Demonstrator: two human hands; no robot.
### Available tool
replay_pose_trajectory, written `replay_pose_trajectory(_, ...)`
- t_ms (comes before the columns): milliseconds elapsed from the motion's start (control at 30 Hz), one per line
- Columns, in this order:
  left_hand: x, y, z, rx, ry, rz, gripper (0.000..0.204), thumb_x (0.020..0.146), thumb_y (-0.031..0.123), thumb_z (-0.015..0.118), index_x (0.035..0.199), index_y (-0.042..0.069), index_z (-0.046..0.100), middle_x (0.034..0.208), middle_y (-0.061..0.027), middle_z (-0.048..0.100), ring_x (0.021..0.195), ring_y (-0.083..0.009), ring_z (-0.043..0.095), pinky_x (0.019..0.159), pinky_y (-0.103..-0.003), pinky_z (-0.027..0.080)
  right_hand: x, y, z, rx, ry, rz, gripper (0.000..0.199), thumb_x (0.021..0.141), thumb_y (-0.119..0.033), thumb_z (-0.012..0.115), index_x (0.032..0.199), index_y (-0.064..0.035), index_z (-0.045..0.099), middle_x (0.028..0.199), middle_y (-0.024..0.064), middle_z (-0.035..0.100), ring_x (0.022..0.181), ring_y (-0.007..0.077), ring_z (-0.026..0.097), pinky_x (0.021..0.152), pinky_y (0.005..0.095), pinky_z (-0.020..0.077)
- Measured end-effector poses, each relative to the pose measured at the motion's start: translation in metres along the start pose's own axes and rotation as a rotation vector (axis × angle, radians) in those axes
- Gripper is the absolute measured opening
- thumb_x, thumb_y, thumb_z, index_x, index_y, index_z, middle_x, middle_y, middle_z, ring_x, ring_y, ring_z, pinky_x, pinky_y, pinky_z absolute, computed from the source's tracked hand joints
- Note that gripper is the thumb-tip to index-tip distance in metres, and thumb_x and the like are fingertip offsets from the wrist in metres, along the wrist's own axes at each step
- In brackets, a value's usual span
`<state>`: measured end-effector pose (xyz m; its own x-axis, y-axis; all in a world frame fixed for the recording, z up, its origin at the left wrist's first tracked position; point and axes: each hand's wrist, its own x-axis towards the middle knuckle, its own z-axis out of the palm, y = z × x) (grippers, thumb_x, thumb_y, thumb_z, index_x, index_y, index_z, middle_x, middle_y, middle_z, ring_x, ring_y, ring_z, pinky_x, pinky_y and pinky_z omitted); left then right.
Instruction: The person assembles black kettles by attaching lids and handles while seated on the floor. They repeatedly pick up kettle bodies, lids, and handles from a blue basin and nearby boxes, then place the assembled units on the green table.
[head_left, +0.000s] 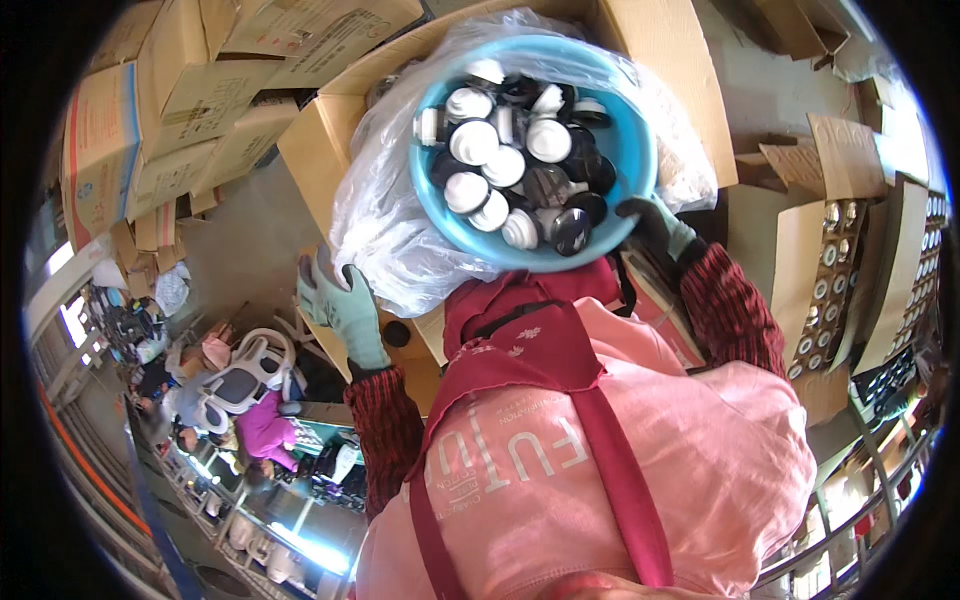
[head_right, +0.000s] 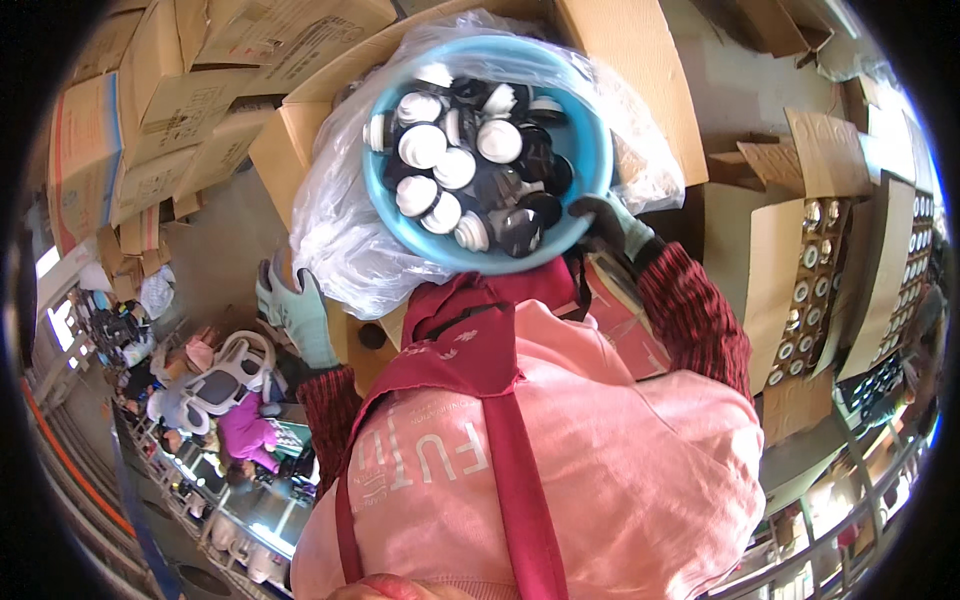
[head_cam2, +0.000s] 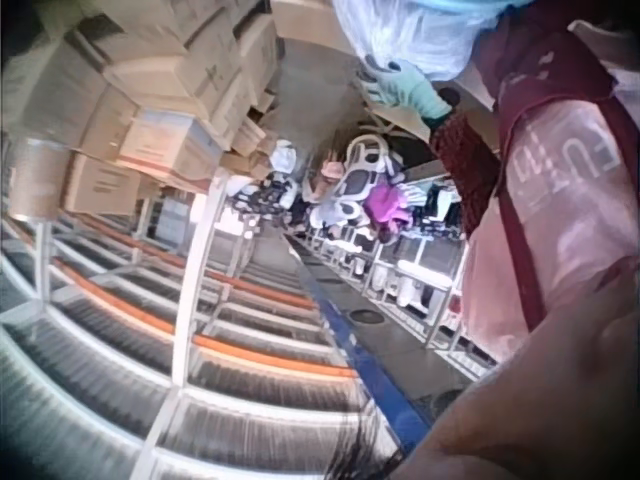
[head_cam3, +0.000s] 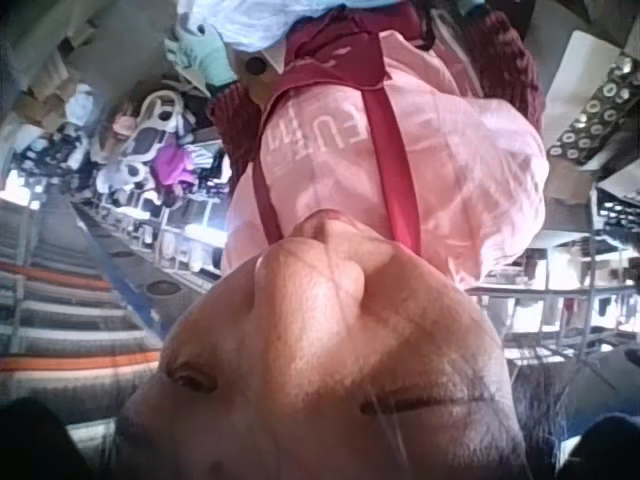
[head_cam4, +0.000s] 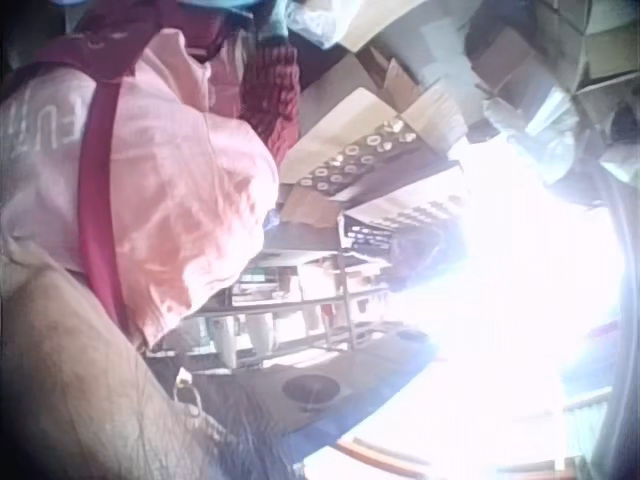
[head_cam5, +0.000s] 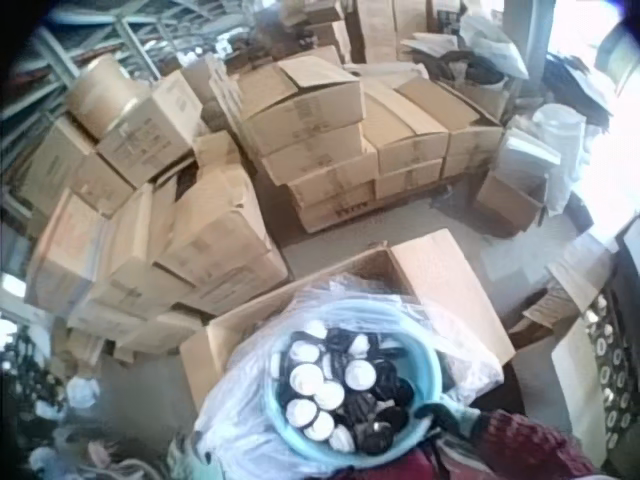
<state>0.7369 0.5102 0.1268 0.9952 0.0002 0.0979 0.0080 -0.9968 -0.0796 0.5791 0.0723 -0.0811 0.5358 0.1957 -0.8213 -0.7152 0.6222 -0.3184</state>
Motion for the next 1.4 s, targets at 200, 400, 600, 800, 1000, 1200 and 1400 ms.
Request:
replay_pose_trajectory(200, -0.039, 0.015, 0.070, -1.301, -0.217, -0.293, 0.058, 0.097, 0.020, 0.072, 0.145, -0.001, 0.048, 0.133, -0.0159, 0.059, 0.126, -0.0240, 0.055, 0.109, -0.038, 0.043, -0.028, -0.009, 0.041, -0.332, -0.183, -0.306, 0.022, 0.090, -0.017, 0.067, 0.108, -0.0061, 0.064, 0.098, 0.0084, 0.069, 0.083, 0.0243, 0.069, 0.073, 0.0370, 0.0571)
replay_pose_trajectory(400, -0.100, 0.009, 0.026, -1.509, -0.468, -0.614, 0.061, 0.093, 0.027, 0.076, 0.140, 0.000, 0.049, 0.113, -0.0098, 0.066, 0.096, -0.0144, 0.064, 0.080, -0.028, 0.055, -0.079, -0.047, 0.133, -1.212, -0.435, -0.973, 0.028, 0.086, -0.003, 0.070, 0.114, -0.0043, 0.066, 0.107, 0.0112, 0.070, 0.101, 0.0244, 0.066, 0.087, 0.0399, 0.0528)
replay_pose_trajectory(600, -0.192, -0.027, 0.028, -1.651, -0.237, -0.759, 0.061, 0.095, 0.020, 0.074, 0.147, 0.004, 0.047, 0.121, -0.0070, 0.065, 0.107, -0.0146, 0.059, 0.095, -0.034, 0.052, -0.042, -0.025, 0.126, -0.562, -0.358, -0.019, 0.014, 0.093, -0.019, 0.063, 0.101, -0.0077, 0.067, 0.105, 0.0059, 0.067, 0.100, 0.0209, 0.065, 0.093, 0.0398, 0.0544)
replay_pose_trajectory(800, -0.254, 0.023, -0.028, -1.643, 0.359, -0.849, 0.052, 0.091, 0.019, 0.077, 0.135, -0.001, 0.056, 0.118, -0.0088, 0.068, 0.105, -0.0149, 0.061, 0.095, -0.035, 0.052, -0.101, -0.092, 0.175, -1.567, -0.846, -0.811, 0.023, 0.095, -0.011, 0.061, 0.115, -0.0024, 0.067, 0.115, 0.0096, 0.067, 0.110, 0.0225, 0.063, 0.098, 0.0393, 0.0503)
replay_pose_trajectory(1000, -0.368, 0.062, -0.091, -1.913, 0.720, -1.290, 0.057, 0.088, 0.014, 0.079, 0.137, -0.003, 0.056, 0.113, -0.0075, 0.069, 0.095, -0.0151, 0.064, 0.084, -0.031, 0.055, -0.163, -0.080, 0.268, -1.582, -0.947, -0.318, 0.030, 0.092, -0.015, 0.068, 0.119, -0.0023, 0.067, 0.113, 0.0112, 0.069, 0.102, 0.0230, 0.067, 0.092, 0.0395, 0.0543)
replay_pose_trajectory(1200, -0.467, 0.082, -0.091, -1.751, 1.546, -1.495, 0.050, 0.092, 0.006, 0.068, 0.140, 0.000, 0.053, 0.128, -0.0143, 0.064, 0.112, -0.0281, 0.064, 0.097, -0.045, 0.054, -0.083, 0.157, 0.396, -1.357, -1.076, 0.283, 0.038, 0.098, -0.034, 0.066, 0.124, -0.0070, 0.065, 0.105, 0.0065, 0.069, 0.088, 0.0174, 0.066, 0.073, 0.0340, 0.0557)
replay_pose_trajectory(1400, -0.529, 0.040, 0.010, -1.953, 1.787, -1.668, 0.045, 0.096, 0.022, 0.059, 0.138, 0.007, 0.055, 0.129, -0.0141, 0.064, 0.120, -0.0294, 0.060, 0.108, -0.045, 0.047, -0.082, 0.280, 0.419, -1.969, -1.520, -0.381, 0.059, 0.099, -0.042, 0.064, 0.144, -0.0078, 0.050, 0.126, 0.0156, 0.067, 0.106, 0.0271, 0.069, 0.091, 0.0380, 0.0548)
